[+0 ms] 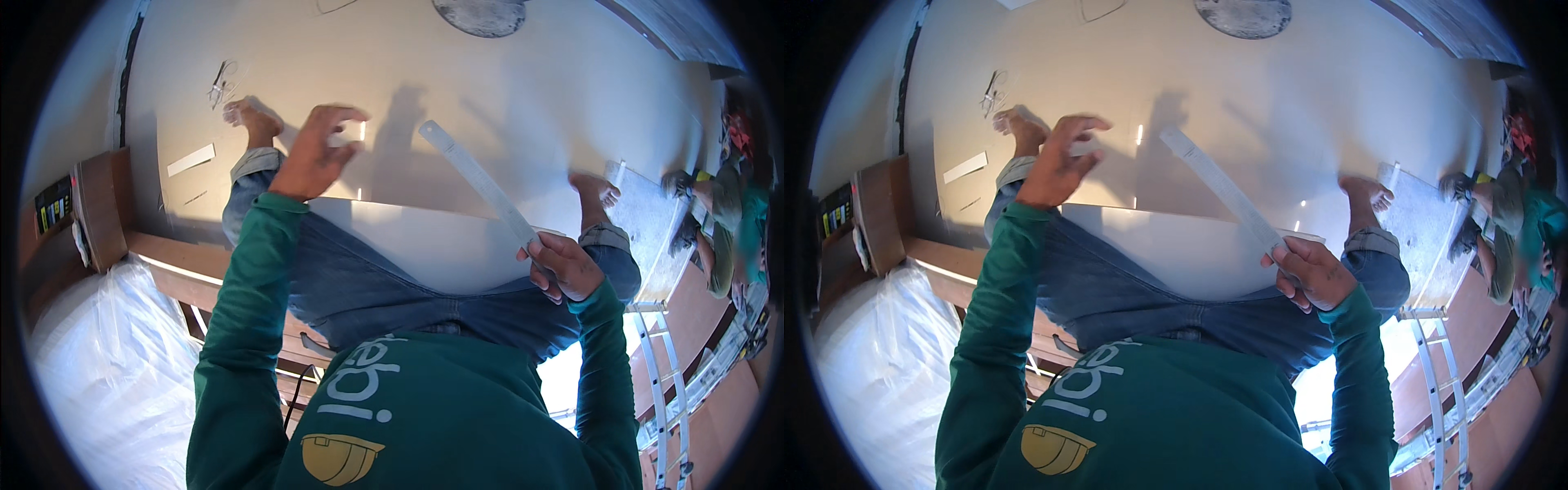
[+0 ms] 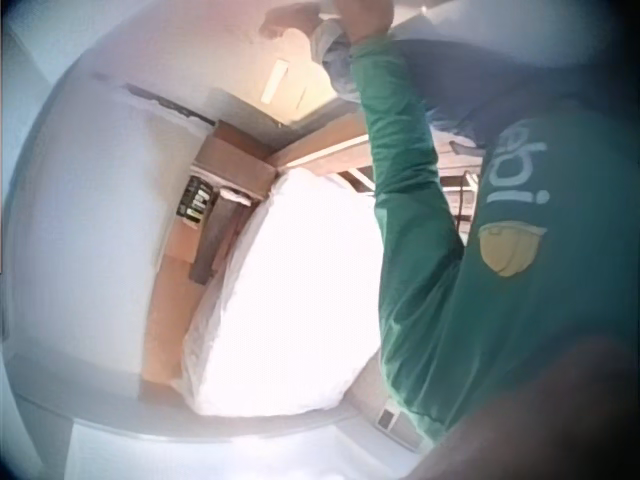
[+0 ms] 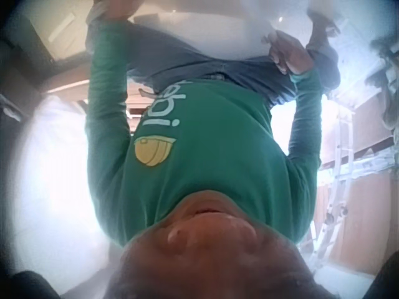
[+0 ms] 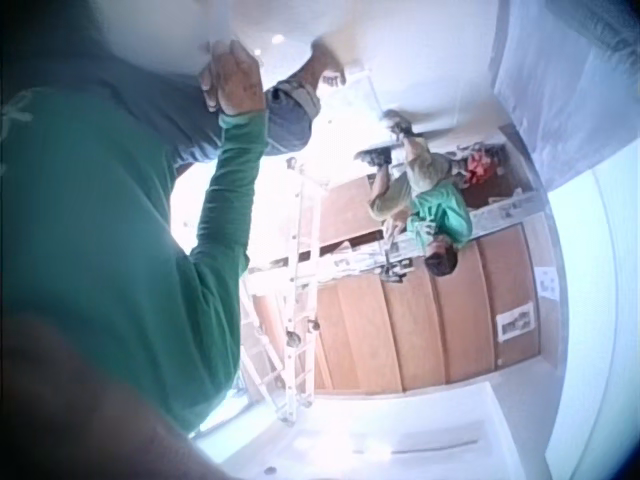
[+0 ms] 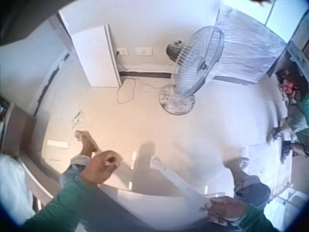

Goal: The person uses a utility knife and a ruler to cut a white board on a wooden surface. They then wipe the board with a cloth and measure it with a ruler while sitting on the floor.

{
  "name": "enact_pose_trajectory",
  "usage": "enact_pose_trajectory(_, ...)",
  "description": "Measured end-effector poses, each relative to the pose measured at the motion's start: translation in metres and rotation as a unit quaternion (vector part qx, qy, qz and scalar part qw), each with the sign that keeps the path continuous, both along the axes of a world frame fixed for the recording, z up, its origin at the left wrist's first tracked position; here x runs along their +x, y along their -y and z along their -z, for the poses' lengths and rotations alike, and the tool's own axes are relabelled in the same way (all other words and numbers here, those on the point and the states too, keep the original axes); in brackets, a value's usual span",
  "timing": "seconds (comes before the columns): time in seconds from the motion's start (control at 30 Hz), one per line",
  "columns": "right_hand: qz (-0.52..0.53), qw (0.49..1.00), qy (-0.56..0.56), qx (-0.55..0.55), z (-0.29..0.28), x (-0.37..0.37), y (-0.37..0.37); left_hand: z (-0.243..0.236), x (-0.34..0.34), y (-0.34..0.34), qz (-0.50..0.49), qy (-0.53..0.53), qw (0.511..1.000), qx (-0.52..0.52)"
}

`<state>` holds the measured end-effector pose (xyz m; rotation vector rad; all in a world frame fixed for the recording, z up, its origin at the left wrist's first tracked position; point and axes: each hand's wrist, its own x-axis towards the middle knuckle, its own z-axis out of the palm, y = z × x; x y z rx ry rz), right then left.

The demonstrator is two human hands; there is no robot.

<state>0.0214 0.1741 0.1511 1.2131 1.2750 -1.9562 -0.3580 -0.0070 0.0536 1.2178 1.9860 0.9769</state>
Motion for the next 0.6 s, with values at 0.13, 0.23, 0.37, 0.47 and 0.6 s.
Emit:
enact_pose_trajectory(0.13, -0.094, 0.992, -0.016, 0.078, -0.002, -0.013, 0.003, -0.012, 0.028, -0.017, 0.063, 0.115, 0.991, -0.004)
enact_pose_trajectory(0.23, -0.158, 0.976, -0.055, 0.142, -0.005, -0.019, 0.004, -0.003, 0.025, -0.017, 0.121, 0.153, 0.974, -0.113)
enact_pose_trajectory(0.37, -0.21, 0.928, -0.082, 0.296, -0.001, -0.016, 0.016, -0.005, 0.017, -0.006, 0.116, 0.182, 0.97, -0.113)
enact_pose_trajectory(0.47, -0.314, 0.849, -0.067, 0.419, -0.005, -0.017, 0.031, -0.018, 0.018, 0.005, 0.134, 0.082, 0.984, -0.079)
enact_pose_trajectory(0.6, -0.366, 0.82, -0.081, 0.432, -0.004, -0.026, 0.048, -0.034, 0.015, 0.032, 0.179, -0.004, 0.98, -0.085)
